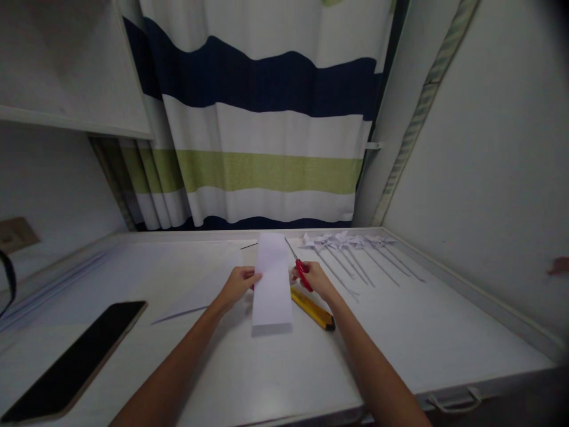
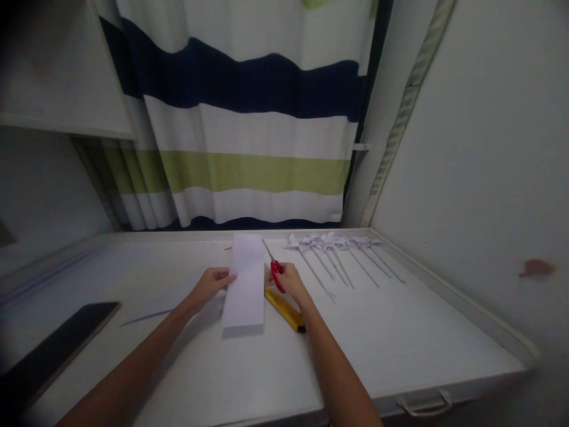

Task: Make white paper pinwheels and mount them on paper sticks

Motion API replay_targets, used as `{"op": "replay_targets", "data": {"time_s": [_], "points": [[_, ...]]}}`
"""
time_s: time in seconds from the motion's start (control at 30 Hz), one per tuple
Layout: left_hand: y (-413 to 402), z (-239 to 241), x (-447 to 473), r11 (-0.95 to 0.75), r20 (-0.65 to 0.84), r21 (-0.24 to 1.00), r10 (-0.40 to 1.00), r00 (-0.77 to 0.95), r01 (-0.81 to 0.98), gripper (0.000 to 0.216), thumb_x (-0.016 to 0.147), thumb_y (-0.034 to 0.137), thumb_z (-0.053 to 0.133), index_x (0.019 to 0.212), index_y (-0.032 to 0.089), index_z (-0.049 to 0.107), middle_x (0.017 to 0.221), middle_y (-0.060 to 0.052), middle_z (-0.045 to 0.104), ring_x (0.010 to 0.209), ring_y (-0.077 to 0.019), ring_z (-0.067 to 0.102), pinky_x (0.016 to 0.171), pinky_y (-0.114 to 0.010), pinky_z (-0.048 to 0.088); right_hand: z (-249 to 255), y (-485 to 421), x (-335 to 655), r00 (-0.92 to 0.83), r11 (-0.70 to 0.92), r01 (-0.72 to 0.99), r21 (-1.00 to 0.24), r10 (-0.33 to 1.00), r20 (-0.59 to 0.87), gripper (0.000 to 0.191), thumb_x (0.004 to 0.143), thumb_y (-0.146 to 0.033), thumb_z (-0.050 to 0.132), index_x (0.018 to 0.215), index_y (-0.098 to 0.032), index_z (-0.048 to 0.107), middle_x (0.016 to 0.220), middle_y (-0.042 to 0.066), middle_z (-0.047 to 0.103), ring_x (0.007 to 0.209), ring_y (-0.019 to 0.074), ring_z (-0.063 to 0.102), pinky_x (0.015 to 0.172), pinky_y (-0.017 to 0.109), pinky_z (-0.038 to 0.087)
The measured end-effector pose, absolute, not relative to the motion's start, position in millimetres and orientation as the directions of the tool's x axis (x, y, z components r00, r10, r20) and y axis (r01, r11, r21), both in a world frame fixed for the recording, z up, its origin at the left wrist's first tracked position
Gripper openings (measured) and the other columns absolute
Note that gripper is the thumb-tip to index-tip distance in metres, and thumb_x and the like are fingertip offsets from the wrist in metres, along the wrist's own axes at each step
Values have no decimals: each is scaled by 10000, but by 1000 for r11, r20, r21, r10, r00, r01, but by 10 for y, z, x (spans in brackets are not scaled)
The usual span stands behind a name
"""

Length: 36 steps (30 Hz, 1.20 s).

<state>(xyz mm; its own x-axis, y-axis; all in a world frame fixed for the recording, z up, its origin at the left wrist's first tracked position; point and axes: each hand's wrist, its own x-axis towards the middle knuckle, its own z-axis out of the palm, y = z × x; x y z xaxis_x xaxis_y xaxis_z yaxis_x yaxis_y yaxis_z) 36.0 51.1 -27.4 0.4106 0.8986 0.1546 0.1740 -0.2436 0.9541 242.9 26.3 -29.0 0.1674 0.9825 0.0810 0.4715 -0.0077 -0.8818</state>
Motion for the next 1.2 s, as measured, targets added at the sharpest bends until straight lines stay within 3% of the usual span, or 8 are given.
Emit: {"op": "replay_targets", "data": {"time_s": [0.2, 0.47, 0.6, 0.77, 0.9, 1.0, 1.1, 1.2], "points": [[504, -429, 201, -137, 119, 990, 953, 280, 44, 331, 604, 406, 638, 700, 89, 629, 593, -46, 607, 516, -136, 541, 498, -232, 401, -365, 229, 2706, 353, -224, 769, -599, 930, 106, 173, 681, -175, 522, 826, -85, 554, 909, 179, 591, 859, 234, 551, 661, 280, 383], [525, -508, 211, -78, 101, 991, 965, 244, -104, 302, 622, 391, 621, 588, 91, 600, 455, 10, 497, 387, -69, 412, 392, -184, 310, -439, 179, 2646, 330, -286, 906, -313, 939, 97, 200, 734, -143, 457, 894, -82, 561, 926, 181, 600, 871, 245, 573, 674, 292, 397], [476, -481, 235, -61, 113, 979, 956, 270, -195, 336, 645, 314, 611, 904, 99, 606, 588, -15, 573, 495, -96, 508, 478, -198, 399, -447, 167, 2655, 328, -297, 926, -233, 938, 107, 202, 745, -169, 459, 889, -89, 577, 910, 187, 603, 868, 262, 574, 682, 324, 410], [376, -387, 256, -11, 106, 947, 954, 282, -320, 753, 668, 210, 596, 1306, 276, 201, 649, 32, 597, 559, -103, 562, 531, -201, 439, -344, 108, 2605, 265, -226, 951, -213, 947, 179, 272, 738, -182, 487, 973, -69, 567, 1004, 213, 546, 990, 286, 500, 796, 386, 380], [281, -286, 290, 54, 44, 958, 943, 331, -281, 592, 675, 224, 581, 1234, 211, 386, 743, -16, 639, 668, -130, 592, 586, -211, 451, -174, 5, 2423, -68, 193, 939, -286, 915, 397, 655, 663, -260, 611, 1258, -242, 338, 1330, 107, 255, 1230, 236, 222, 960, 383, 245], [245, -261, 334, 8, 74, 972, 939, 335, -237, 373, 675, 260, 572, 1022, 123, 576, 918, -73, 636, 812, -157, 584, 663, -217, 451, -117, -57, 2249, -306, 568, 727, -385, 771, 559, 511, 656, -150, 596, 1135, -298, 495, 1357, 49, 232, 1252, 233, 162, 993, 411, 160], [249, -296, 366, -59, 133, 975, 926, 352, -213, 353, 713, 345, 517, 962, 103, 580, 781, -81, 647, 663, -170, 597, 570, -264, 460, -163, -46, 2129, -236, 547, 435, -715, 836, 496, 183, 720, -193, 533, 870, -207, 637, 1133, 66, 522, 1090, 215, 422, 939, 385, 274], [263, -331, 358, -127, 183, 975, 923, 339, -180, 337, 728, 404, 500, 852, 101, 581, 499, 1, 537, 393, -111, 477, 391, -221, 358, -248, 2, 2098, -83, 344, 228, -911, 939, 334, 306, 786, -356, 431, 894, -129, 606, 880, 93, 630, 808, 196, 570, 714, 331, 447]]}}
